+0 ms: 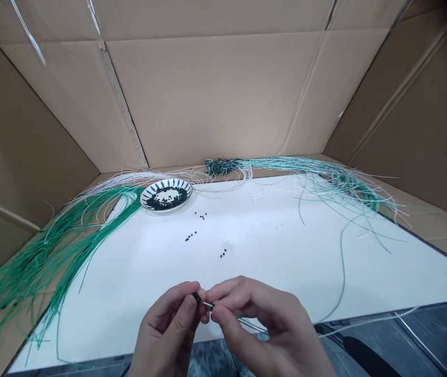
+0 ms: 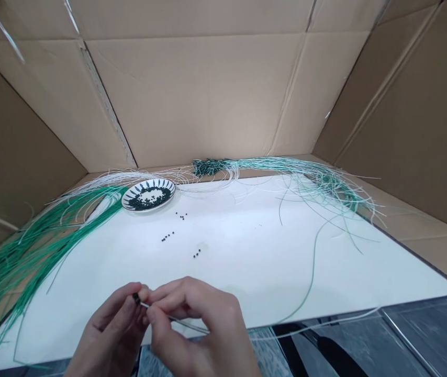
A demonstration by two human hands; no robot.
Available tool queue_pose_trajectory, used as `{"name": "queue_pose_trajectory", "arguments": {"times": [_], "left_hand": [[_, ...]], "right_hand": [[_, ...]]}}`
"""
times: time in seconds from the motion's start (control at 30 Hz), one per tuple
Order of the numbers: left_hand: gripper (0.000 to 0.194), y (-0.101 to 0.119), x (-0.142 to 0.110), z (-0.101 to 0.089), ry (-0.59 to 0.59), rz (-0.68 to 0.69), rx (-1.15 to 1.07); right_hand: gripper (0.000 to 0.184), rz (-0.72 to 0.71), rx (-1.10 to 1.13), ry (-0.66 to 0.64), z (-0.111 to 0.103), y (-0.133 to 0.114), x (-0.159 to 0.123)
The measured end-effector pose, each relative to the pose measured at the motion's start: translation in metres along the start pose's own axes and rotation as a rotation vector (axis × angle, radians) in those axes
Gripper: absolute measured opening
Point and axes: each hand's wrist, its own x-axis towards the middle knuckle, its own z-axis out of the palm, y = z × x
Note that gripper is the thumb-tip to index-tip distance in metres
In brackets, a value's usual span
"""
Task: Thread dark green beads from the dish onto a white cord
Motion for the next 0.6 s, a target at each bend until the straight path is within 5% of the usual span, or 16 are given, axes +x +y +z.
{"name": "queue_pose_trajectory", "arguments": {"times": [0.47, 0.6], "left_hand": [[0.042, 0.0000, -0.0007, 0.0018, 0.008, -0.014, -0.006], [0.039, -0.0020, -0.0016, 0.0010, 0.019, 0.071, 0.023]], "right_hand": [[0.016, -0.069, -0.042, -0.024, -0.0005, 0.0071, 0.0023], [0.017, -0.079, -0.052, 0.017, 0.0018, 0.0070, -0.0001]]}}
